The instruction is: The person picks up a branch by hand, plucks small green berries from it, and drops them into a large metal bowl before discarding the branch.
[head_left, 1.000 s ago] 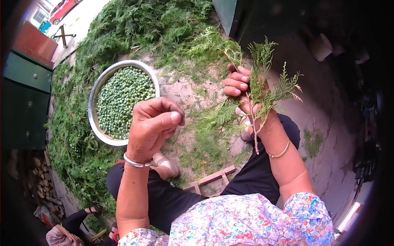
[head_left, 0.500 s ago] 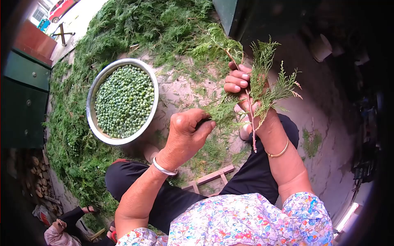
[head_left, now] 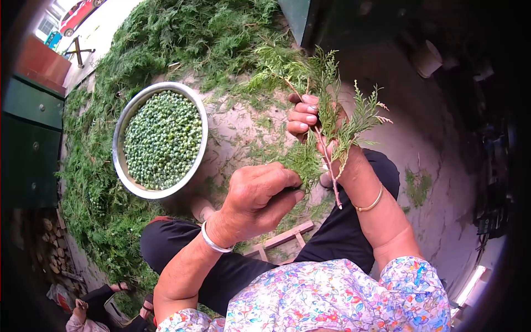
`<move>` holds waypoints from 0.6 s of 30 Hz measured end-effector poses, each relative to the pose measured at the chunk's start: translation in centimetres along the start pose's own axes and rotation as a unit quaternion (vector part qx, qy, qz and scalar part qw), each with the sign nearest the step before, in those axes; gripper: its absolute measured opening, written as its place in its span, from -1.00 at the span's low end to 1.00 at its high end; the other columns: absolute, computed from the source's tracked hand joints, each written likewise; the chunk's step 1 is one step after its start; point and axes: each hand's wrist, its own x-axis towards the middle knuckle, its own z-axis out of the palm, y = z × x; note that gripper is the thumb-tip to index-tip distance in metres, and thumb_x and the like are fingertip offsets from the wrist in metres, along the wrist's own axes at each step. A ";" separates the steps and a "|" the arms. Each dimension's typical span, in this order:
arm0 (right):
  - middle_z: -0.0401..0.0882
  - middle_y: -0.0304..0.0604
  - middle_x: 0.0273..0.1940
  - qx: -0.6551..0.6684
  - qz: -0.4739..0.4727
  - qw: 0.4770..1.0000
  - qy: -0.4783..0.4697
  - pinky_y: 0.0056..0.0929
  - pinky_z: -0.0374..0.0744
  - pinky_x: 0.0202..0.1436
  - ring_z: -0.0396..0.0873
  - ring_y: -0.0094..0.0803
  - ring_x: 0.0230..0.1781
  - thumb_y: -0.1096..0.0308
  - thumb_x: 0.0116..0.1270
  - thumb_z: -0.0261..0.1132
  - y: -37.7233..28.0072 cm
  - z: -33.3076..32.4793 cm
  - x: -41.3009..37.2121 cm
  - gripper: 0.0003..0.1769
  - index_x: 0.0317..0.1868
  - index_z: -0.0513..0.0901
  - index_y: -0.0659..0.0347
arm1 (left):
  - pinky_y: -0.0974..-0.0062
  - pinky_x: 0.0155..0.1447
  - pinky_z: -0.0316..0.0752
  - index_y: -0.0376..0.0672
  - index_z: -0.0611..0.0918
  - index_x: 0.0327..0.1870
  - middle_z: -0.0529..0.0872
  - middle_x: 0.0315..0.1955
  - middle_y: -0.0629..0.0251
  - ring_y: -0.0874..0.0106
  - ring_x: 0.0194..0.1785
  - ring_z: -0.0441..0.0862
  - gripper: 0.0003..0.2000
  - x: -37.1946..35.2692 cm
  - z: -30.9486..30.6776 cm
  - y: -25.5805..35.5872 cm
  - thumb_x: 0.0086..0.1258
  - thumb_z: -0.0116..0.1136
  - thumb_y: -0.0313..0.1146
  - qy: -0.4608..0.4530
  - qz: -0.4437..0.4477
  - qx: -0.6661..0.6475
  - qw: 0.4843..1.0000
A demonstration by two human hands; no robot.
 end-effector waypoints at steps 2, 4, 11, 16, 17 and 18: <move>0.36 -0.30 -0.51 -0.008 0.009 1.000 -0.004 -0.49 0.41 -0.38 0.35 -0.52 -0.51 0.40 0.32 0.16 0.2 -0.2 0.1 -0.72 -0.10 0.40 0.49 | 0.46 -0.48 0.39 -0.25 0.58 -0.43 0.59 -0.60 0.23 0.32 -0.56 0.57 -0.82 0.1 -0.1 0.3 -0.06 0.34 -0.58 -0.001 -0.006 -0.010 1.000; 0.36 -0.30 -0.50 0.002 0.016 1.000 -0.009 -0.49 0.41 -0.37 0.35 -0.51 -0.50 0.38 0.31 0.16 0.3 -0.4 0.2 -0.70 -0.10 0.40 0.49 | 0.45 -0.48 0.40 -0.26 0.59 -0.44 0.59 -0.61 0.23 0.32 -0.57 0.58 -0.82 0.1 -0.4 0.4 -0.06 0.35 -0.57 -0.021 0.009 0.003 1.000; 0.35 -0.31 -0.51 -0.009 -0.007 1.000 0.013 -0.50 0.38 -0.38 0.34 -0.53 -0.51 0.39 0.32 0.17 -0.3 -0.5 0.8 -0.69 -0.08 0.41 0.51 | 0.51 -0.48 0.41 -0.35 0.62 -0.33 0.62 -0.59 0.23 0.42 -0.59 0.54 -0.82 -0.3 -0.4 0.7 0.07 0.34 -0.52 -0.090 -0.009 -0.175 0.981; 0.37 -0.31 -0.52 -0.058 -0.114 0.989 0.068 -0.46 0.40 -0.36 0.34 -0.53 -0.52 0.50 0.30 0.18 -0.5 0.4 0.7 -0.70 -0.04 0.39 0.54 | 0.62 -0.42 0.46 -0.36 0.57 -0.19 0.65 -0.40 0.24 0.60 -0.45 0.51 -0.85 -1.2 -0.3 -0.5 0.25 0.17 -0.54 0.008 -0.327 -0.508 0.797; 0.45 -0.25 -0.47 -0.106 -0.140 0.983 0.059 -0.45 0.45 -0.33 0.42 -0.49 -0.49 0.51 0.30 0.20 -0.5 0.1 0.9 -0.71 -0.03 0.42 0.51 | 0.60 -0.41 0.48 -0.36 0.56 -0.17 0.65 -0.39 0.23 0.59 -0.44 0.51 -0.84 -1.2 -0.4 -0.8 0.26 0.16 -0.53 0.024 -0.327 -0.525 0.785; 0.45 -0.25 -0.47 -0.105 -0.140 0.983 0.056 -0.45 0.45 -0.33 0.42 -0.49 -0.49 0.51 0.30 0.20 -0.4 0.0 0.9 -0.71 -0.03 0.42 0.51 | 0.57 -0.40 0.49 -0.36 0.55 -0.16 0.65 -0.38 0.21 0.58 -0.42 0.51 -0.83 -1.1 -0.7 -1.1 0.26 0.16 -0.52 0.039 -0.327 -0.543 0.773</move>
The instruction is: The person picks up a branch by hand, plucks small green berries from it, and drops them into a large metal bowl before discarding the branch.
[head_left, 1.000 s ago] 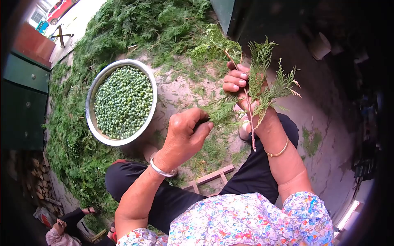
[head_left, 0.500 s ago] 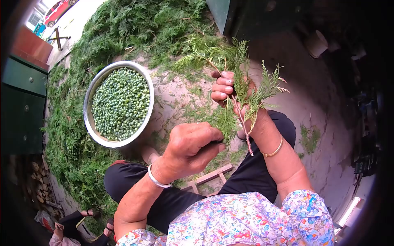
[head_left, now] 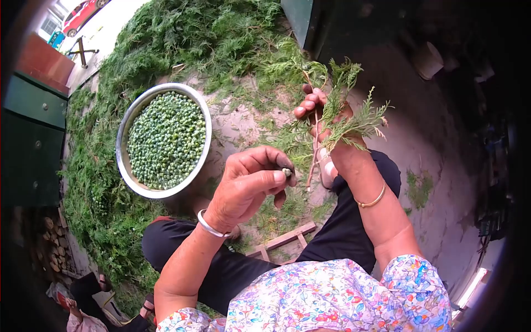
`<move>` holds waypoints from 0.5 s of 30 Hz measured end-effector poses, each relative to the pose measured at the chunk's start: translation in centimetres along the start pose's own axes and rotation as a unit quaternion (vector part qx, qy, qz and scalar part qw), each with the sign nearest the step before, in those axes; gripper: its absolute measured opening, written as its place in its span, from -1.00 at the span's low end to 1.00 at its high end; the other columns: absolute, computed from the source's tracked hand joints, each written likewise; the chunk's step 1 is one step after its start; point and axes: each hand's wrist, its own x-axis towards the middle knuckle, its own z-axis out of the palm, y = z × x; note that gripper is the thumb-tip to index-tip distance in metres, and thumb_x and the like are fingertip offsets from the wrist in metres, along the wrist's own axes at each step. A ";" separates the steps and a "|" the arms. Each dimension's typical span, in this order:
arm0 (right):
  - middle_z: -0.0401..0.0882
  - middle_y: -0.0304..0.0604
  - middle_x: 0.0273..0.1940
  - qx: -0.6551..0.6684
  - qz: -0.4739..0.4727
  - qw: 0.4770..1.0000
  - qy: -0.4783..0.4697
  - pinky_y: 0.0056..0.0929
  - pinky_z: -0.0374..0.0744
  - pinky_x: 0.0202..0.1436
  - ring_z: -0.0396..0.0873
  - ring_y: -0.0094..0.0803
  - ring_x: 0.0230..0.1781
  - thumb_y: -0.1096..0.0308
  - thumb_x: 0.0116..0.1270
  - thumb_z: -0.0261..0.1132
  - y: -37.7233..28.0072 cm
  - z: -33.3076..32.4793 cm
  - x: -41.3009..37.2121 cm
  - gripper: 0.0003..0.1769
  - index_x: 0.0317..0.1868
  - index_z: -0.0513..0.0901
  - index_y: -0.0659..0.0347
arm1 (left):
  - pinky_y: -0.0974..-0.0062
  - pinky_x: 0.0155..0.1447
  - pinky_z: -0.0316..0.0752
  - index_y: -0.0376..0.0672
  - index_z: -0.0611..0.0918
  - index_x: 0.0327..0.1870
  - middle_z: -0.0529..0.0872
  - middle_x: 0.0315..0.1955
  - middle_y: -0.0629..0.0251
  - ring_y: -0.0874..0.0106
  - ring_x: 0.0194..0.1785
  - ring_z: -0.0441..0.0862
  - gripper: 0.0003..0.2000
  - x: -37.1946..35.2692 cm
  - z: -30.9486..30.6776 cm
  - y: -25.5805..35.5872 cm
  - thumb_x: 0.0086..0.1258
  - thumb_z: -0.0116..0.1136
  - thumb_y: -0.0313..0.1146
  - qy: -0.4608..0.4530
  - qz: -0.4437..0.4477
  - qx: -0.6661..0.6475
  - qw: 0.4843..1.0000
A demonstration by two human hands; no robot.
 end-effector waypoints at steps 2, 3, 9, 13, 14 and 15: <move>0.52 -0.21 -0.41 -0.154 -0.071 0.986 -0.008 -0.43 0.52 -0.28 0.51 -0.44 -0.40 0.47 0.32 0.23 0.3 0.3 -0.7 -0.75 -0.06 0.46 0.44 | 0.47 -0.43 0.52 -0.38 0.55 -0.18 0.66 -0.37 0.09 0.48 -0.47 0.53 -0.82 0.3 -0.8 0.0 0.25 0.16 -0.48 0.002 0.008 -0.031 0.999; 0.58 -0.17 -0.34 -0.098 -0.036 0.995 0.009 -0.39 0.59 -0.23 0.57 -0.40 -0.32 0.41 0.34 0.24 0.2 0.3 -1.0 -0.80 -0.13 0.52 0.37 | 0.46 -0.41 0.52 -0.37 0.55 -0.17 0.66 -0.37 0.09 0.49 -0.46 0.53 -0.83 0.3 -1.1 0.0 0.28 0.14 -0.48 0.003 0.015 -0.046 0.999; 0.61 -0.12 -0.40 -0.239 -0.060 0.968 0.037 -0.40 0.61 -0.32 0.59 -0.38 -0.44 0.36 0.30 0.31 -0.2 1.1 -0.5 -0.81 -0.25 0.56 0.33 | 0.38 -0.47 0.50 -0.32 0.54 -0.12 0.65 -0.43 0.01 0.38 -0.50 0.54 -0.80 0.1 -2.7 1.6 0.26 0.13 -0.48 0.041 0.084 -0.095 0.991; 0.61 -0.11 -0.42 -0.285 -0.092 0.953 0.048 -0.37 0.65 -0.29 0.61 -0.38 -0.44 0.37 0.27 0.35 -0.4 1.4 -0.7 -0.81 -0.29 0.56 0.33 | 0.47 -0.53 0.46 -0.29 0.50 -0.17 0.63 -0.38 -0.02 0.39 -0.47 0.55 -0.89 0.1 -3.9 2.8 0.33 0.07 -0.49 0.053 0.120 -0.134 0.982; 0.61 -0.11 -0.41 -0.276 -0.088 0.955 0.062 -0.36 0.66 -0.27 0.62 -0.36 -0.42 0.37 0.26 0.35 -0.4 1.6 -0.8 -0.81 -0.31 0.56 0.33 | 0.47 -0.53 0.46 -0.29 0.50 -0.17 0.63 -0.38 -0.02 0.39 -0.47 0.55 -0.89 0.2 -3.9 2.9 0.33 0.07 -0.49 0.053 0.119 -0.134 0.982; 0.61 -0.11 -0.41 -0.276 -0.088 0.955 0.063 -0.36 0.66 -0.27 0.62 -0.36 -0.42 0.37 0.26 0.35 -0.4 1.5 -0.8 -0.81 -0.31 0.56 0.33 | 0.51 -0.54 0.44 -0.28 0.51 -0.18 0.63 -0.41 0.04 0.43 -0.50 0.53 -0.89 0.2 -3.9 2.9 0.35 0.07 -0.47 0.089 0.101 -0.101 0.986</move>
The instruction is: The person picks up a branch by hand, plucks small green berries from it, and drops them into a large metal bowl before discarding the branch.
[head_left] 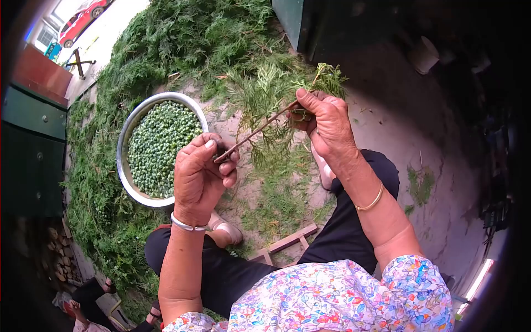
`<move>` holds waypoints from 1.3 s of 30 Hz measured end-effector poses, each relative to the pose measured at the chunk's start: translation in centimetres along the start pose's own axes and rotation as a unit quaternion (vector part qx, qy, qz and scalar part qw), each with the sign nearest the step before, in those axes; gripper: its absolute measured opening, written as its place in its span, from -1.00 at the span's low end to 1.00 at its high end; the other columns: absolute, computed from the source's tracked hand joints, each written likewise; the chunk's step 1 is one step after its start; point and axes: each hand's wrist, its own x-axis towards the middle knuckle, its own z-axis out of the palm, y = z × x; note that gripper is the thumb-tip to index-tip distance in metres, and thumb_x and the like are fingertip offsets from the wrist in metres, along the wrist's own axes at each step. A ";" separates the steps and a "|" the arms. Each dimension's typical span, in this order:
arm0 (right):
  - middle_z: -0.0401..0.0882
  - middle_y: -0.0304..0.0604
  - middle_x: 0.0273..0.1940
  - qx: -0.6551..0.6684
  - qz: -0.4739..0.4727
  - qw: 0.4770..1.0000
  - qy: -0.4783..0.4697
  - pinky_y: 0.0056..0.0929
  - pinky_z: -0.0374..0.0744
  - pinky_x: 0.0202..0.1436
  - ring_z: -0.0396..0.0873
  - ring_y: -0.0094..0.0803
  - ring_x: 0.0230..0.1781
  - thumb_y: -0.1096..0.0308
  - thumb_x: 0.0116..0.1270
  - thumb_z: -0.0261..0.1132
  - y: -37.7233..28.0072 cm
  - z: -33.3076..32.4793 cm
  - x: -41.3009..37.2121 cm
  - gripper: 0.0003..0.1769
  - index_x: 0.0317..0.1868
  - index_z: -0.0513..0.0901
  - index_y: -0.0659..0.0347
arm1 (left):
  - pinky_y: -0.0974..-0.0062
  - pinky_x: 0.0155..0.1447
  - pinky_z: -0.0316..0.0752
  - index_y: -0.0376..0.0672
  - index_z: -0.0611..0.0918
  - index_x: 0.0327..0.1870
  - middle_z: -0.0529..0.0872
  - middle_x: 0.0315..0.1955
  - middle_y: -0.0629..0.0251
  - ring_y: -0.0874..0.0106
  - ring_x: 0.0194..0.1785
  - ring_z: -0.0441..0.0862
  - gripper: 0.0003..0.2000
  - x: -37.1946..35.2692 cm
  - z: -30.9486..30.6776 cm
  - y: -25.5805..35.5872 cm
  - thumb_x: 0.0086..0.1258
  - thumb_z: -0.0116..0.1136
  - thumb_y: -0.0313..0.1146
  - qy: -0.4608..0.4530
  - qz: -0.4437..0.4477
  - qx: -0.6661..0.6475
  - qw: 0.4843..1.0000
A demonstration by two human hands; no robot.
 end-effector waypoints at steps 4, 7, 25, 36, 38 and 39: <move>0.63 -0.09 -0.39 0.030 0.015 0.999 -0.016 -0.25 0.67 -0.21 0.64 -0.32 -0.36 0.33 0.30 0.31 -0.1 -0.2 0.1 -0.82 -0.32 0.58 0.28 | 0.65 -0.59 0.34 -0.27 0.56 -0.21 0.60 -0.51 0.24 0.56 -0.59 0.44 -0.90 0.4 0.1 -0.4 0.36 0.12 -0.44 0.154 0.040 0.088 0.983; 0.64 -0.05 -0.33 0.123 0.065 0.990 -0.036 -0.10 0.63 -0.06 0.64 -0.26 -0.26 0.29 0.35 0.23 0.8 -1.9 1.4 -0.82 -0.26 0.58 0.25 | 0.71 -0.62 0.30 -0.30 0.58 -0.16 0.59 -0.53 0.32 0.62 -0.57 0.46 -0.87 0.9 -1.2 0.1 0.35 0.13 -0.46 0.089 0.059 0.148 0.983; 0.57 -0.23 -0.28 0.078 0.086 0.989 0.087 -0.30 0.62 -0.13 0.56 -0.42 -0.22 0.19 0.36 0.26 3.4 0.7 0.3 -0.75 -0.16 0.52 0.20 | 0.46 -0.46 0.44 -0.28 0.62 -0.25 0.59 -0.57 0.16 0.23 -0.54 0.59 -0.81 -1.9 5.2 -2.8 0.09 0.26 -0.64 -0.136 0.215 0.753 0.607; 0.63 -0.16 -0.33 -0.002 0.070 0.997 -0.040 -0.56 0.55 -0.26 0.55 -0.53 -0.35 0.32 0.37 0.24 5.5 2.0 -1.8 -0.82 -0.28 0.57 0.29 | 0.66 -0.43 0.40 -0.35 0.65 -0.09 0.62 -0.58 0.44 0.71 -0.52 0.47 -0.76 0.5 3.3 -7.7 0.21 0.16 -0.56 0.051 0.151 0.514 0.843; 0.65 -0.15 -0.31 -0.018 0.069 0.997 -0.036 -0.55 0.56 -0.29 0.56 -0.53 -0.37 0.28 0.39 0.22 5.2 2.2 -1.9 -0.81 -0.27 0.56 0.26 | 0.73 -0.46 0.38 -0.33 0.67 -0.15 0.61 -0.58 0.47 0.75 -0.53 0.45 -0.82 0.6 3.6 -7.7 0.26 0.17 -0.53 0.057 0.107 0.475 0.872; 0.66 -0.13 -0.30 -0.035 0.070 0.996 -0.033 -0.54 0.57 -0.32 0.58 -0.54 -0.39 0.25 0.40 0.21 5.0 2.3 -1.9 -0.80 -0.26 0.54 0.22 | 0.73 -0.46 0.38 -0.33 0.67 -0.15 0.61 -0.58 0.47 0.75 -0.53 0.45 -0.82 0.6 3.6 -7.7 0.26 0.17 -0.53 0.055 0.107 0.475 0.872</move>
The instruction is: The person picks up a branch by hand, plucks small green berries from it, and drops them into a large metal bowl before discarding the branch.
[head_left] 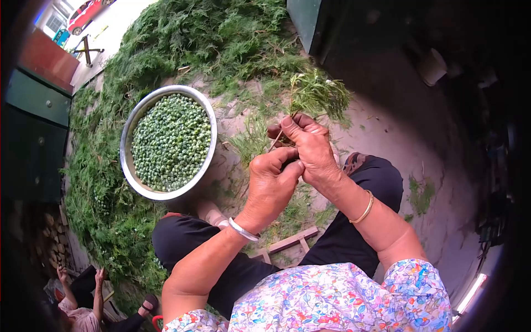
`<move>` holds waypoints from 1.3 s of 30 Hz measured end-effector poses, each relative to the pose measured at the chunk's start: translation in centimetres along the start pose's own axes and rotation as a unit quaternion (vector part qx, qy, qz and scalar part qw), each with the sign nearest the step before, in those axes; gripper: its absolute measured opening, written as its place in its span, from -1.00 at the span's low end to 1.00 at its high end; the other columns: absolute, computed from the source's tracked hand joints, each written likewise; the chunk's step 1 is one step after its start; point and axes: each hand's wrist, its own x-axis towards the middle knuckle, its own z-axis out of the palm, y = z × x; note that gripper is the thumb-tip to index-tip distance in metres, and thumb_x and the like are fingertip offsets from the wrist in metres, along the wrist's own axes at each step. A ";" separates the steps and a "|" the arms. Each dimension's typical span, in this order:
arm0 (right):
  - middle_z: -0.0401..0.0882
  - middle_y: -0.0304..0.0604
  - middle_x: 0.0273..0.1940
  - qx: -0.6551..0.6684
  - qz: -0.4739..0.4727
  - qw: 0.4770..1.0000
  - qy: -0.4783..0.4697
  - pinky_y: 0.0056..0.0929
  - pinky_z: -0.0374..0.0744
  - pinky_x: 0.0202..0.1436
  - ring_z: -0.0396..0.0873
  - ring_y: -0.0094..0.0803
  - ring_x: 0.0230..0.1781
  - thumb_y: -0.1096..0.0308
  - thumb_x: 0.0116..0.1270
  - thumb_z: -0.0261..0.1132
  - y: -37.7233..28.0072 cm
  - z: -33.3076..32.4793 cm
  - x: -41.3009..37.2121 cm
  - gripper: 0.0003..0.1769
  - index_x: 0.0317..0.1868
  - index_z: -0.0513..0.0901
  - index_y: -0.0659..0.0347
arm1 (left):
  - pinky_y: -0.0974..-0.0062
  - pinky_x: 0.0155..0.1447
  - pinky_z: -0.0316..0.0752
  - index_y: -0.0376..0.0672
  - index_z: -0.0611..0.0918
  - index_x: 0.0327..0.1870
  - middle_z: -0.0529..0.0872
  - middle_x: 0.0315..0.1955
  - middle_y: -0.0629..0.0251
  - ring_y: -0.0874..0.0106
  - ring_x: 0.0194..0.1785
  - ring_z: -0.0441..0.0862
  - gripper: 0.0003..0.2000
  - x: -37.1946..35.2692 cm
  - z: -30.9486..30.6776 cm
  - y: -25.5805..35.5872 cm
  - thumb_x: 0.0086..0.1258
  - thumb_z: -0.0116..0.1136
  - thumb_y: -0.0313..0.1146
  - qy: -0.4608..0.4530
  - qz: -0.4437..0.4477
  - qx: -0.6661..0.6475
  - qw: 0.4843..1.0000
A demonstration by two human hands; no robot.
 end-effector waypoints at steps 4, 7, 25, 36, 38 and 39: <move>0.66 -0.13 -0.30 -0.017 -0.010 1.000 0.014 -0.52 0.56 -0.29 0.59 -0.51 -0.34 0.25 0.40 0.21 -0.8 -0.1 0.0 -0.80 -0.27 0.54 0.23 | 0.72 -0.50 0.38 -0.33 0.64 -0.27 0.61 -0.57 0.40 0.69 -0.57 0.46 -0.89 0.1 -1.0 0.7 0.29 0.16 -0.47 -0.076 -0.097 -0.114 0.986; 0.66 -0.12 -0.30 -0.020 -0.034 0.999 0.003 -0.45 0.57 -0.17 0.60 -0.45 -0.25 0.28 0.40 0.21 -1.3 -0.8 0.3 -0.81 -0.26 0.55 0.25 | 0.67 -0.48 0.45 -0.35 0.59 -0.24 0.65 -0.50 0.25 0.59 -0.54 0.53 -0.89 0.2 -2.8 2.5 0.28 0.12 -0.50 -0.141 -0.175 -0.284 0.932; 0.65 -0.28 -0.47 -0.271 -0.100 0.948 -0.132 -0.58 0.48 -0.30 0.48 -0.66 -0.43 0.48 0.25 0.24 0.6 -0.1 -1.3 -0.88 -0.31 0.68 0.34 | 0.75 -0.62 0.26 -0.33 0.62 -0.20 0.61 -0.54 0.35 0.64 -0.59 0.45 -0.84 2.5 -5.6 1.2 0.24 0.26 -0.50 0.016 -0.105 -0.289 0.951; 0.69 -0.11 -0.32 -0.297 -0.205 0.931 -0.055 -0.55 0.60 -0.21 0.63 -0.52 -0.29 0.44 0.21 0.38 -2.7 0.1 -1.9 -0.75 -0.14 0.62 0.39 | 0.63 -0.47 0.35 -0.35 0.65 -0.33 0.59 -0.62 0.43 0.67 -0.54 0.46 -0.94 1.6 -3.5 0.1 0.22 0.21 -0.55 0.128 0.093 0.069 0.985; 0.69 -0.10 -0.30 -0.291 -0.178 0.937 -0.071 -0.54 0.60 -0.20 0.63 -0.50 -0.29 0.44 0.22 0.36 -1.8 -0.2 -1.5 -0.77 -0.13 0.63 0.37 | 0.59 -0.44 0.39 -0.30 0.67 -0.35 0.69 -0.54 0.33 0.43 -0.59 0.50 -0.95 1.7 -2.9 -0.8 0.25 0.17 -0.56 0.155 0.165 0.162 0.961; 0.69 -0.10 -0.30 -0.290 -0.177 0.938 -0.069 -0.54 0.60 -0.20 0.63 -0.50 -0.29 0.44 0.22 0.36 -1.8 -0.3 -1.6 -0.77 -0.13 0.63 0.37 | 0.59 -0.44 0.39 -0.30 0.67 -0.35 0.69 -0.54 0.33 0.43 -0.59 0.50 -0.95 1.6 -2.9 -0.8 0.25 0.17 -0.56 0.153 0.165 0.162 0.961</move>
